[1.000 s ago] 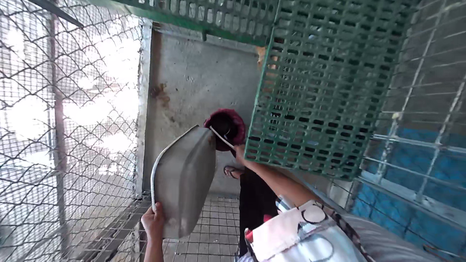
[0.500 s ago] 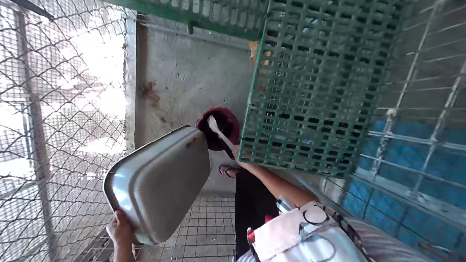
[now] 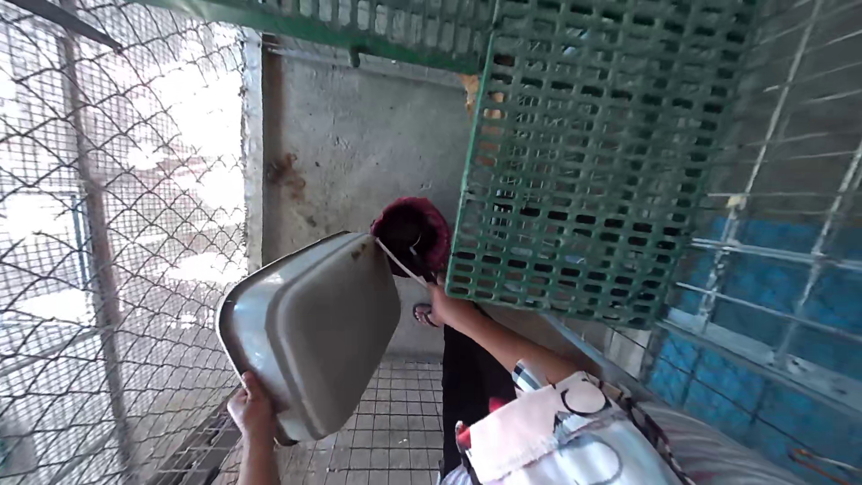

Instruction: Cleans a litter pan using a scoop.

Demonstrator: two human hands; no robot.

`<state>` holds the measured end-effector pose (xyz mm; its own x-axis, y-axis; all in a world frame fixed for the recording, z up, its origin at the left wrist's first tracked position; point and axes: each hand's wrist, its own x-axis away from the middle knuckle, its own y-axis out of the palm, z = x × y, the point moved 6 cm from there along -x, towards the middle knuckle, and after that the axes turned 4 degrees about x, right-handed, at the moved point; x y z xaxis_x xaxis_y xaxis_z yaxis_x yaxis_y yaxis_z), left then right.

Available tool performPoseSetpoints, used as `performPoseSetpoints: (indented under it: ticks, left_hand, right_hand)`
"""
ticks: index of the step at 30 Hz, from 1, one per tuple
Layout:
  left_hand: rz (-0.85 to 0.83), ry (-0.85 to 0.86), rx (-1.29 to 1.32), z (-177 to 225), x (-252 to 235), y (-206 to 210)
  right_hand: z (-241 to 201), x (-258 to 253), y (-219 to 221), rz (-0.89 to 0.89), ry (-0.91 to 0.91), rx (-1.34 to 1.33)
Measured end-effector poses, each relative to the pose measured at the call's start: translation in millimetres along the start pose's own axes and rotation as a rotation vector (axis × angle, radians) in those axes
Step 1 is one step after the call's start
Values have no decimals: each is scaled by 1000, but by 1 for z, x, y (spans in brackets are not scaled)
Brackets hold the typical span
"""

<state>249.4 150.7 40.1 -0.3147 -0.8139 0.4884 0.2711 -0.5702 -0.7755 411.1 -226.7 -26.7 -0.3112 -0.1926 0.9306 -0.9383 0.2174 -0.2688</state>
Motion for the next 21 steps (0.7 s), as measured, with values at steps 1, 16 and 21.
performPoseSetpoints:
  ticks: [1, 16, 21]
  left_hand:
    - [-9, 1, -10, 3, 0, 0]
    - [24, -65, 21, 22, 27, -13]
    - [39, -90, 98, 37, 43, -16]
  right_hand:
    - [-1, -10, 2, -11, 8, -14]
    - [49, -70, 64, 235, 74, -372]
    - [59, -95, 104, 21, 67, -371]
